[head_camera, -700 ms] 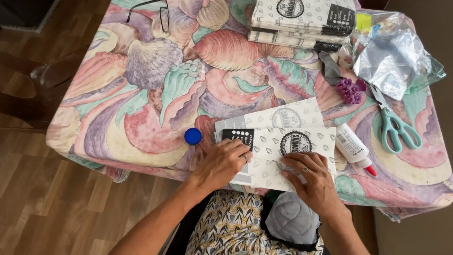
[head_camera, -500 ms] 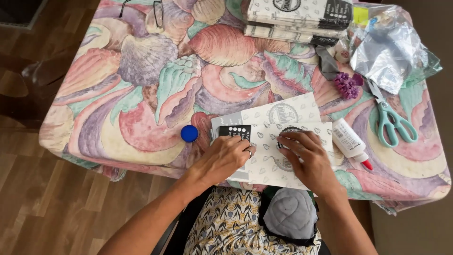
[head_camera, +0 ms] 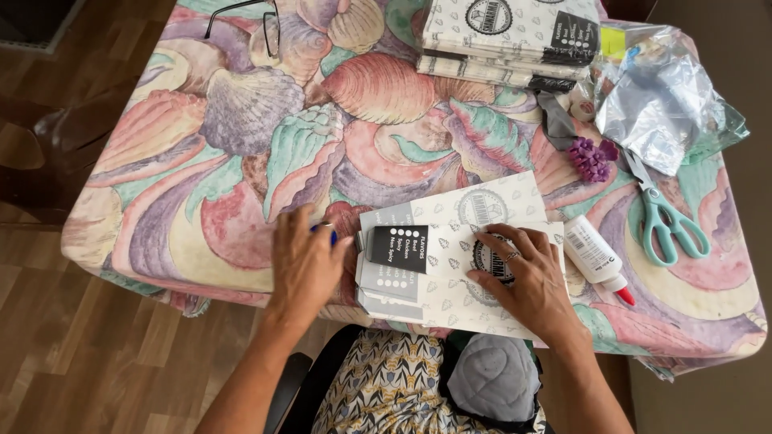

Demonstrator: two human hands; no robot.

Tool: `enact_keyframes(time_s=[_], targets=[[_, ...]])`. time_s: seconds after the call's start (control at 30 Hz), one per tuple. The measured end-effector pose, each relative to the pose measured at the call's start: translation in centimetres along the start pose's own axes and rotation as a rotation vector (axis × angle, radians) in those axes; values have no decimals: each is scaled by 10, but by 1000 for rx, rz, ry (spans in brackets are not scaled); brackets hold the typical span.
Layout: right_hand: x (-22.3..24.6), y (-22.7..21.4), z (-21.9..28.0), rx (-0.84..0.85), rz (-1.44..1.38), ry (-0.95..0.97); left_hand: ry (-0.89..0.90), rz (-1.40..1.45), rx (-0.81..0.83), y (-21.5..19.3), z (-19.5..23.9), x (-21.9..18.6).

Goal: Folding and pressing paper food sleeves or bags on a table to create sharp creases.

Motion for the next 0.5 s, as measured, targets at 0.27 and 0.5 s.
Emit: enact_keyframes(time_s=[0.27,0.5], targets=[[-6,4,1,-14,33,-34,230,249,-392,18,-14,-40],[-15,14,3,-10,27,-17,296,757,216,35,-15,-130]])
Point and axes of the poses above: each hand's wrist, its own z-axis away from the middle knuckle, its own y-axis out of the palm, x = y × z, the point moved 1 cm from there along -z, towards the middle knuckle, and after that the axes turned 11 degrees about x, right-handed, at the moved point
